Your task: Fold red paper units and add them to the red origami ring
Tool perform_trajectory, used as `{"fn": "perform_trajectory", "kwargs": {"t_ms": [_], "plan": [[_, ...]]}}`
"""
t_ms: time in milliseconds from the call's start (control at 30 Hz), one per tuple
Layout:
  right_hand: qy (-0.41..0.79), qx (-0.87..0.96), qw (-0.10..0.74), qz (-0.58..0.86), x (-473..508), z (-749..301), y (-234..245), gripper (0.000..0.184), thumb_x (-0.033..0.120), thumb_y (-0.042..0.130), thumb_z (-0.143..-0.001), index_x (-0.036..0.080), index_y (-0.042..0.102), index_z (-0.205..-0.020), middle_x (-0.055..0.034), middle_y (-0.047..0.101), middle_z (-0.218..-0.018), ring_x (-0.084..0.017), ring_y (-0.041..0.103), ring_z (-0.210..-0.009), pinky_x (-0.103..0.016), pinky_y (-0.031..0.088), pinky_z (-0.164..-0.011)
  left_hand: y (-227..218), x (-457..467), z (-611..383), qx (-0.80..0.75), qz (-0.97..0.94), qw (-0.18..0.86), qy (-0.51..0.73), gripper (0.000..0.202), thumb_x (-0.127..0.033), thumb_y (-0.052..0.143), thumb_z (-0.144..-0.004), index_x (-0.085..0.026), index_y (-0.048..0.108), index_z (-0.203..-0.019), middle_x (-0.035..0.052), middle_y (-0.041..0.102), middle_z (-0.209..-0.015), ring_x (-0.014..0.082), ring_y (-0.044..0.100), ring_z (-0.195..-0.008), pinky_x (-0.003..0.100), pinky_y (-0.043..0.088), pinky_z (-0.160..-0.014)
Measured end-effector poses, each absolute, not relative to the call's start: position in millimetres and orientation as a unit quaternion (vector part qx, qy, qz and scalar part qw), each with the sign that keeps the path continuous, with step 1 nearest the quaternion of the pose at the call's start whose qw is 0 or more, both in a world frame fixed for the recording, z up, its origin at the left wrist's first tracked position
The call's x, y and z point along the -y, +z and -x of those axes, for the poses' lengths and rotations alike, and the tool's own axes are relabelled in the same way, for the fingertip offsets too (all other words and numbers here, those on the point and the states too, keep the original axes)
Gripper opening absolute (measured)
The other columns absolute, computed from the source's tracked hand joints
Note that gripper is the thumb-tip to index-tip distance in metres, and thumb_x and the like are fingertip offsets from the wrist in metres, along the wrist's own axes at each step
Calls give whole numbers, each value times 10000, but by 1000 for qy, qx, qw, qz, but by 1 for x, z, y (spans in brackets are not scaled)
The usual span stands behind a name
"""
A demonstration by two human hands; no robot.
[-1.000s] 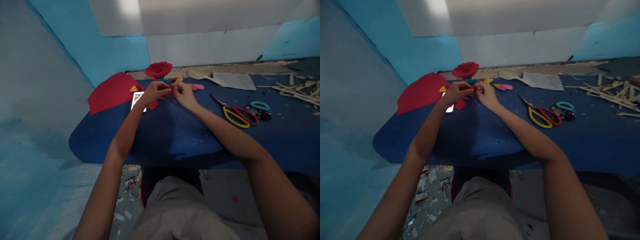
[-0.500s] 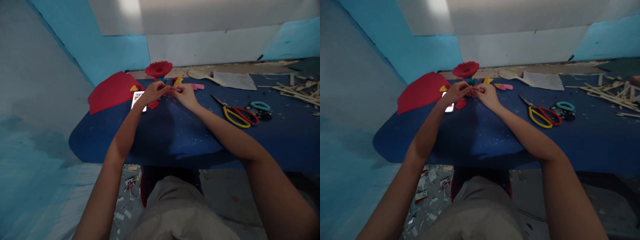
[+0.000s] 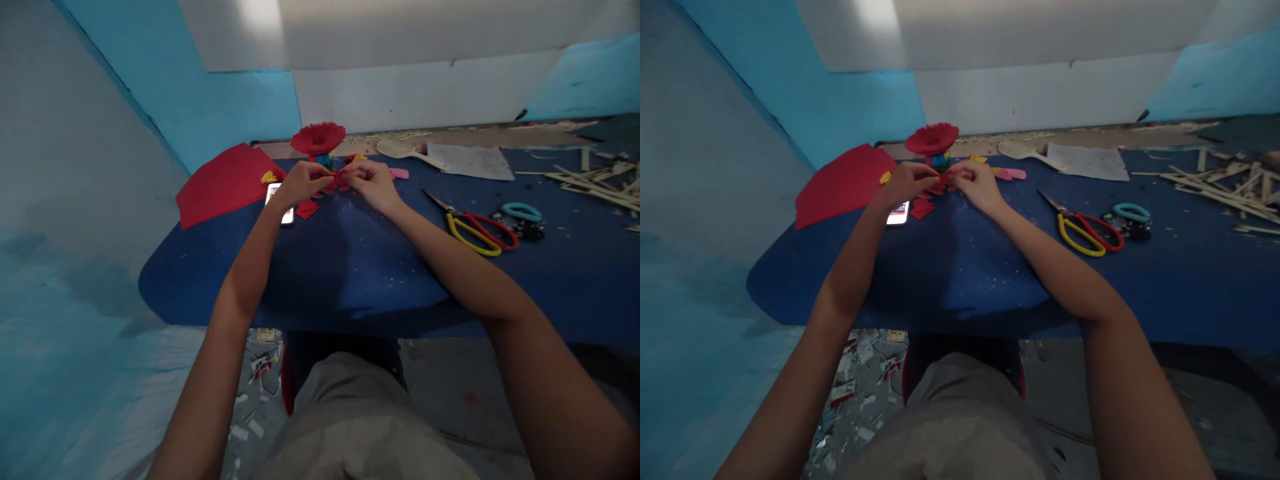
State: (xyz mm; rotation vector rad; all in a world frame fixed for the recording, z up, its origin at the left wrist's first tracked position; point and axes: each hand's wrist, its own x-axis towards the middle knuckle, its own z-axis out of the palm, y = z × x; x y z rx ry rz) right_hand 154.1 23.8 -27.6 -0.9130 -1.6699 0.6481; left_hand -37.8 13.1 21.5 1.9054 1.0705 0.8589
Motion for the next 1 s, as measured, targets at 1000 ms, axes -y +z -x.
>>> {"fn": "perform_trajectory", "kwargs": {"t_ms": [1000], "plan": [[64, 812, 482, 323, -8, -152, -22, 286, 466, 551, -909, 227, 707, -929, -73, 746, -976, -214, 689, -889, -412, 555, -831, 27, -6, 34, -452, -697, 410, 377, 229, -135, 572, -870, -174, 670, -667, 7, 699, -647, 119, 657, -626, 288, 550, -675]]}}
